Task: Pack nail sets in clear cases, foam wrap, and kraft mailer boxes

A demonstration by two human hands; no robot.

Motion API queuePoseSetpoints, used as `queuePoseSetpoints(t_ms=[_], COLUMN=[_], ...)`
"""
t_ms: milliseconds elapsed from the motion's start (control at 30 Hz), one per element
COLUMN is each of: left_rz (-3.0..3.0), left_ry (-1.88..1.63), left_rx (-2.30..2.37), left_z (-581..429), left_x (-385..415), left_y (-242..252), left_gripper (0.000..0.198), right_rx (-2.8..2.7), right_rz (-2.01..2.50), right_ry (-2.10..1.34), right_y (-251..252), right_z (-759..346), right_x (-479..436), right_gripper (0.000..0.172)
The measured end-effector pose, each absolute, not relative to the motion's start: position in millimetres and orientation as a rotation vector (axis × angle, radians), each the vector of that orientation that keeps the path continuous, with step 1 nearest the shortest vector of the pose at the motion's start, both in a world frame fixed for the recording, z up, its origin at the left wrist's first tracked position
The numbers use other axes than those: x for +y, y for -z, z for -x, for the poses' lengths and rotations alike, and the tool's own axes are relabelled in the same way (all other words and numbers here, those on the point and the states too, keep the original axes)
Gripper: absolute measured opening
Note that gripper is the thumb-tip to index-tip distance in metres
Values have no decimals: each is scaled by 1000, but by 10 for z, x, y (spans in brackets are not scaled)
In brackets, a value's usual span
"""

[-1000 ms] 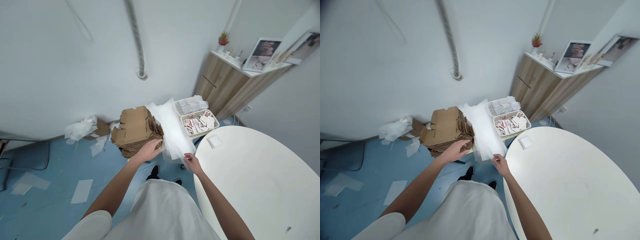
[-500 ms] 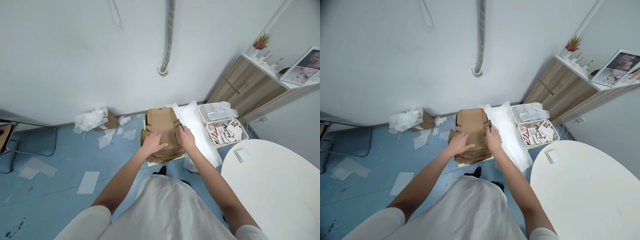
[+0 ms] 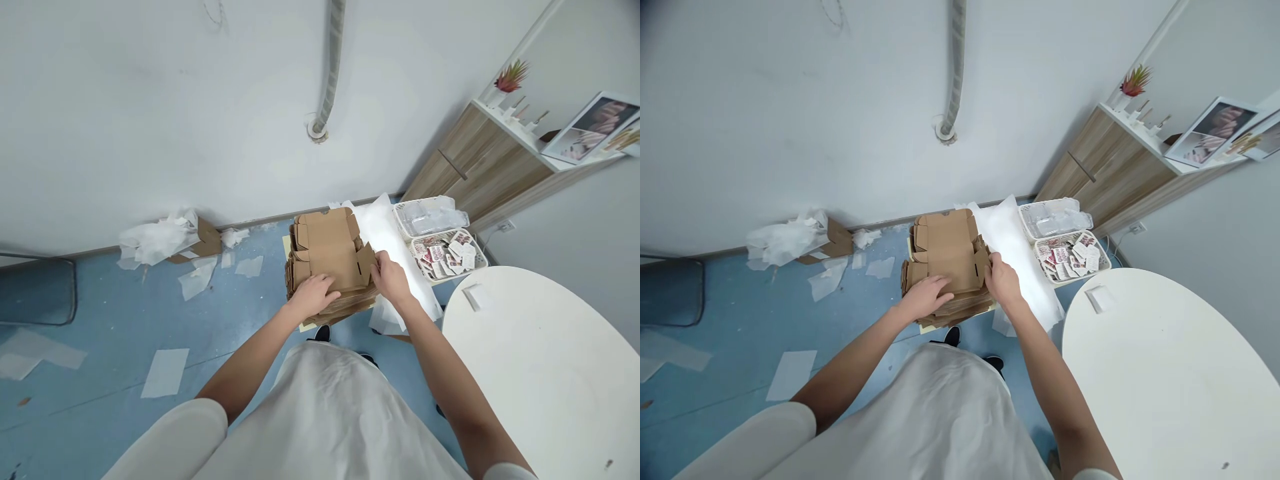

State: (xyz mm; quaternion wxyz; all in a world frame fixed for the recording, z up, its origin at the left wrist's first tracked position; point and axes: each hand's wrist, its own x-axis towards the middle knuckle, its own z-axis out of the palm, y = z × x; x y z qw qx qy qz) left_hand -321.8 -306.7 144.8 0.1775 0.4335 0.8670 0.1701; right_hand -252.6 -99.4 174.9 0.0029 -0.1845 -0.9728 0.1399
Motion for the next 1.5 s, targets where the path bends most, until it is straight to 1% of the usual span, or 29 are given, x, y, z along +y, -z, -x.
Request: queuePoseSetpoints(t_ms=[67, 133, 233, 300, 367, 533, 700, 833, 933, 1000, 1033, 1067, 1133, 1200, 1267, 1333, 1367, 1500], left_rz=[-1244, -1253, -1294, -1325, -1350, -1412, -1538, -1703, -1767, -1718, -1654, -1561, -1324, -1106, -980, -908, -873, -756], left_ry=[-464, -434, -458, -512, -601, -915, -1117, -1115, -1052, -1035, -1031, -1023, -984, -936, -926, -972, -1010, -1165], left_rx=[2468, 2506, 2570, 2614, 2671, 2792, 2821, 2780, 2673, 2616, 2621, 2656, 2775, 2875, 2906, 2887, 2863, 2655], left_z=[3217, 3216, 3215, 3215, 3213, 3199, 3142, 3025, 2942, 2922, 2924, 2934, 2964, 2993, 3013, 3036, 3055, 3228], left_x=[-3072, -3073, -3081, -3093, -3110, -3153, -3170, -3179, -3204, -3227, -3240, -3252, -3274, -3295, -3315, -3323, -3318, -3191], left_y=[-1462, -1474, -1484, -1490, -1499, -1538, -1539, -1507, -1517, -1544, -1559, -1573, -1589, -1586, -1572, -1560, -1559, -1580], left_gripper=[39, 39, 35, 33, 31, 26, 21, 20, 20, 18, 23, 36, 67, 91, 106, 113, 113, 99], right_rx=[-2946, -2789, -2594, -2582, -2599, -2447, -2093, -1851, -1786, -1772, -1769, -1769, -1770, -1788, -1818, -1849, -1862, -1912], right_rz=[560, 494, 408, 410, 475, 706, 809, 821, 798, 762, 735, 703, 639, 589, 552, 521, 508, 473], right_ry=[-654, -781, -760, -755, -830, -1230, -1673, -1976, -2123, -2201, -2227, -2240, -2238, -2217, -2174, -2132, -2114, -2063], right_y=[-1772, -1794, -1815, -1820, -1827, -1881, -1956, -2023, -2084, -2123, -2141, -2158, -2192, -2225, -2257, -2291, -2311, -2432], right_z=[2470, 2400, 2272, 2200, 2166, 2253, 2416, 2500, 2514, 2512, 2513, 2517, 2532, 2555, 2575, 2579, 2573, 2492], right_x=[-967, -975, -1063, -1142, -1200, -1198, -1191, -1177, -1102, -1051, -1036, -1030, -1045, -1079, -1101, -1091, -1073, -952], right_gripper=[27, 32, 36, 35, 39, 65, 78, 91, 92, 86, 81, 76, 67, 63, 62, 64, 65, 68])
